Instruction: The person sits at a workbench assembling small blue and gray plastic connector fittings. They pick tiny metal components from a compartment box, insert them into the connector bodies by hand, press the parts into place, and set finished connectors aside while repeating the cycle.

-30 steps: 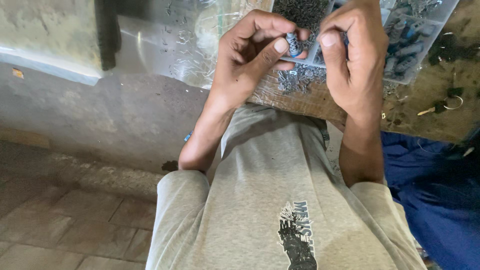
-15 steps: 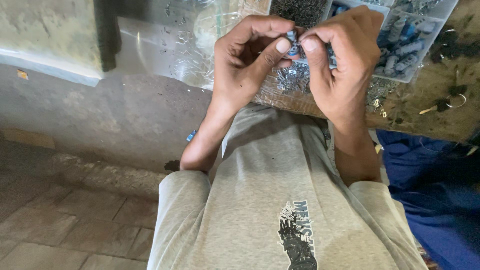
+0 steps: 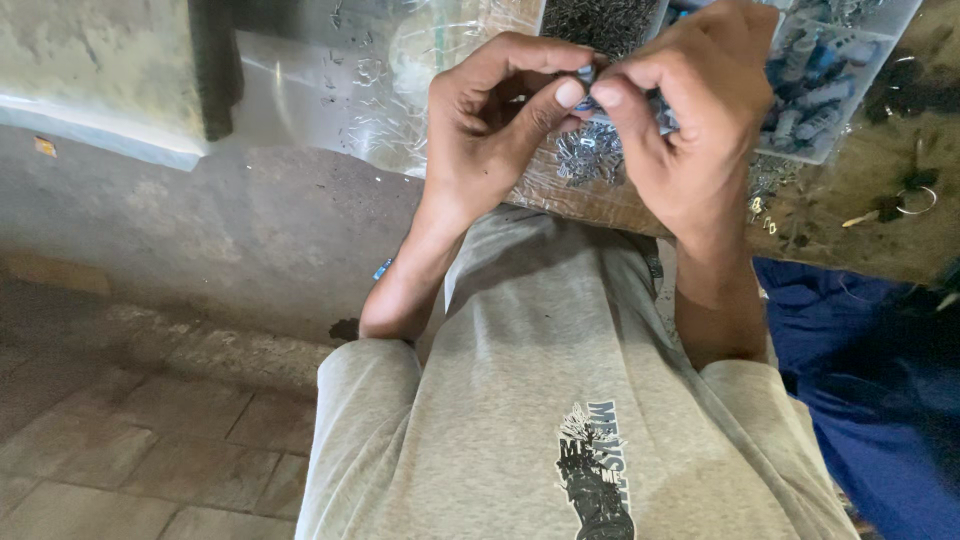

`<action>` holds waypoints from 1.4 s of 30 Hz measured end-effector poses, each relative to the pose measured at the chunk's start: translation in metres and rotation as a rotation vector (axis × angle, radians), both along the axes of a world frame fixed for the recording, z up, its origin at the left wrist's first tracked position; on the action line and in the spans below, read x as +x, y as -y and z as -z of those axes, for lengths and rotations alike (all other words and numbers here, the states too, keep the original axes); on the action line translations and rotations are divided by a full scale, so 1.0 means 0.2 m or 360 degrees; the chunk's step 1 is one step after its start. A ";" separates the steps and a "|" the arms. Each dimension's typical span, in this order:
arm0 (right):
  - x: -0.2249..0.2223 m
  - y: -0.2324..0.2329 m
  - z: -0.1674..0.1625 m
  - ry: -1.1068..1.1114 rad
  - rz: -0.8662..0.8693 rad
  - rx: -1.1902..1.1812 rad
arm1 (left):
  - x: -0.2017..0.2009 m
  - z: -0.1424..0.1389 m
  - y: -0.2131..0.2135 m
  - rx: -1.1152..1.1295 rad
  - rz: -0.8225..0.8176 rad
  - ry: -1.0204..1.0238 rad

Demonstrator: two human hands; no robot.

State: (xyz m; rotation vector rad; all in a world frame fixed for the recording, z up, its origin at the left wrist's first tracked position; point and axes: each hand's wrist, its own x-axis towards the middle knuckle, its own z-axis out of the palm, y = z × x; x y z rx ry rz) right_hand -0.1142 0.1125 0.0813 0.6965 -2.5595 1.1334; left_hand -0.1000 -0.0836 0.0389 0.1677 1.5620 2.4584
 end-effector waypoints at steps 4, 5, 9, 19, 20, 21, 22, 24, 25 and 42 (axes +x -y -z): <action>0.05 -0.18 0.15 0.0062 0.0073 -0.0265 | -0.01 0.00 0.00 0.0205 0.0038 0.0102; 0.10 -0.28 0.17 -0.0001 0.0130 -0.0194 | -0.02 0.00 0.00 0.0227 0.0039 0.0127; 0.32 -0.77 0.26 0.0347 0.1175 -0.0313 | -0.04 0.01 0.00 0.0401 0.0036 0.0217; 0.71 -1.18 0.32 0.0167 0.0861 0.0785 | 0.05 -0.05 0.00 0.0378 -0.0002 0.0379; 0.73 -1.18 0.31 0.0113 0.0880 0.0644 | 0.08 -0.06 -0.01 0.0356 0.0002 0.0396; 0.75 -1.19 0.29 0.0137 0.0931 0.0716 | 0.12 -0.08 -0.02 0.0350 0.0001 0.0434; 0.78 -1.20 0.27 0.0162 0.0974 0.0786 | 0.14 -0.08 -0.03 0.0349 0.0020 0.0449; 0.83 -1.20 0.24 0.0222 0.0934 0.0843 | 0.16 -0.05 -0.05 0.0354 0.0087 0.0453; 0.86 -1.18 0.23 0.0250 0.0850 0.0833 | 0.17 -0.04 -0.07 0.0354 0.0133 0.0447; 0.96 -0.78 0.35 0.0108 0.0803 0.0539 | 0.34 0.02 -0.26 0.0201 0.0716 0.0738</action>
